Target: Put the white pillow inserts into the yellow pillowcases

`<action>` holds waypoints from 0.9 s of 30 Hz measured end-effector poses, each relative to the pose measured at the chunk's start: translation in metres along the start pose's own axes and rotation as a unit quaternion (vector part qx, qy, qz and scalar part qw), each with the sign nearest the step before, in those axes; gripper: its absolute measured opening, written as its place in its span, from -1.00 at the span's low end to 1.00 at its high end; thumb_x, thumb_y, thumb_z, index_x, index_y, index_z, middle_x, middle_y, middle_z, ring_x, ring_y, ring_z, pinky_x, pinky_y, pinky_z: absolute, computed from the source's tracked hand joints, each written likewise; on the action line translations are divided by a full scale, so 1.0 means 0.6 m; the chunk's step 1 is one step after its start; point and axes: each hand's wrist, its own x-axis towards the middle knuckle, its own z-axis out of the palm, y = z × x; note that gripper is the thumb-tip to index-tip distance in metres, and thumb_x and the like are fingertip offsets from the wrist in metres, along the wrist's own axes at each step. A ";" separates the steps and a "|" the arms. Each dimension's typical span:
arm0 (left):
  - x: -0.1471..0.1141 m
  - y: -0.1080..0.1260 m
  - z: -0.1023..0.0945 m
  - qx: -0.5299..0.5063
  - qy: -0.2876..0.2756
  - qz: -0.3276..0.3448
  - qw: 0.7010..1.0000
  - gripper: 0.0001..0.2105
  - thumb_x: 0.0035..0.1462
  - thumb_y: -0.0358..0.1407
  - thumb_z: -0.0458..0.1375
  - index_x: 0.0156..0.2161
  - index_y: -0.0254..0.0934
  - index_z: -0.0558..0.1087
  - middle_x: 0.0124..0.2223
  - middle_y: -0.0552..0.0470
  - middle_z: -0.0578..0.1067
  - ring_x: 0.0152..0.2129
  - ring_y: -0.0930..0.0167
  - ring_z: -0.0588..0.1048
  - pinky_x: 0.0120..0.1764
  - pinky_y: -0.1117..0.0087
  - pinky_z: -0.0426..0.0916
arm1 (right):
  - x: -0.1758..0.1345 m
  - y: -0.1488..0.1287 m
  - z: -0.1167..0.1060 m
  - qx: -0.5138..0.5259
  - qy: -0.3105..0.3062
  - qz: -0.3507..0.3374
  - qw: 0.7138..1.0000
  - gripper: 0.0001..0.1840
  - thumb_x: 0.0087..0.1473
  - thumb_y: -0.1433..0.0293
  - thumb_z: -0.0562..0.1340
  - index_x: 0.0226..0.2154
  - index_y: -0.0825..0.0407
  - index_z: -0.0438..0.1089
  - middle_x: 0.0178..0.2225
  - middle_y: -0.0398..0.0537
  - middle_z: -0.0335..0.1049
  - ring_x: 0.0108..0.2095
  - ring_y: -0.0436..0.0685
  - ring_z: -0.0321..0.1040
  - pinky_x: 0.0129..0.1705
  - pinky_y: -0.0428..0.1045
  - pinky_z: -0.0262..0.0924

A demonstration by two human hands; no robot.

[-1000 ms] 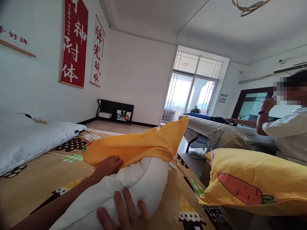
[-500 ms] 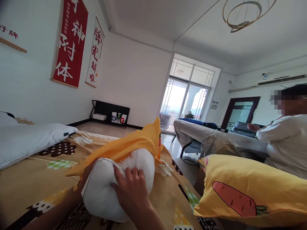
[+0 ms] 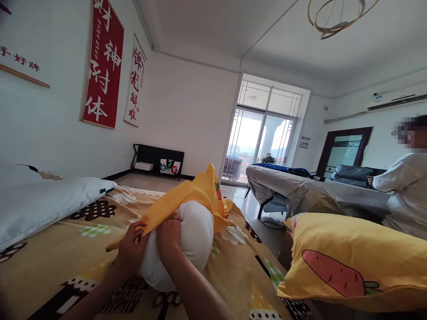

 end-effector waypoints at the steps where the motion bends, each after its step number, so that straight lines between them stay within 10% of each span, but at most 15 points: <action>1: -0.003 0.000 0.001 0.029 0.011 0.047 0.998 -0.85 0.05 -0.26 0.07 -0.24 -0.22 0.34 -0.50 0.10 0.51 -0.57 0.40 0.50 -0.50 0.46 0.36 | 0.005 0.000 -0.003 -0.003 0.013 0.016 1.000 -0.69 0.06 0.65 0.04 -0.27 0.23 0.48 -0.35 0.26 0.47 -0.30 0.26 0.41 -0.36 0.07 0.24; 6: -0.004 -0.003 0.011 0.186 0.051 0.265 0.945 -0.84 0.13 -0.39 -0.03 -0.21 -0.23 0.36 -0.37 0.00 0.58 -0.44 0.35 0.56 -0.34 0.39 0.41 | -0.022 0.017 0.004 -0.013 0.133 0.024 0.991 -0.70 0.15 0.52 0.04 -0.14 0.16 0.41 -0.19 0.24 0.41 -0.18 0.27 0.32 -0.21 0.14 0.21; 11: -0.011 0.028 0.020 0.276 0.004 0.332 0.902 -0.79 0.08 -0.48 -0.02 -0.17 -0.27 0.34 -0.46 0.02 0.54 -0.56 0.34 0.50 -0.40 0.34 0.35 | -0.113 0.053 0.037 0.049 0.332 0.000 0.942 -0.85 0.12 0.37 0.12 -0.33 0.03 0.41 -0.28 0.04 0.39 -0.22 0.20 0.28 -0.14 0.12 0.15; 18: -0.019 0.095 0.050 0.275 -0.057 0.398 0.873 -0.82 0.02 -0.53 -0.02 -0.31 -0.25 0.34 -0.54 0.07 0.45 -0.59 0.35 0.42 -0.39 0.32 0.23 | -0.271 0.171 0.062 -0.021 0.459 -0.082 0.884 -0.50 0.12 0.43 0.14 0.14 -0.03 0.26 -0.04 0.04 0.42 0.01 0.21 0.31 0.03 0.09 0.08; 27: 0.029 0.094 0.082 0.267 -0.055 0.358 0.893 -0.78 0.14 -0.50 -0.02 -0.18 -0.23 0.40 -0.33 -0.02 0.50 -0.38 0.30 0.44 -0.26 0.27 0.27 | -0.257 0.230 0.079 0.085 0.432 0.001 0.898 -0.39 0.14 0.20 0.19 0.21 -0.02 0.14 0.01 0.15 0.32 -0.02 0.25 0.32 -0.10 0.13 0.29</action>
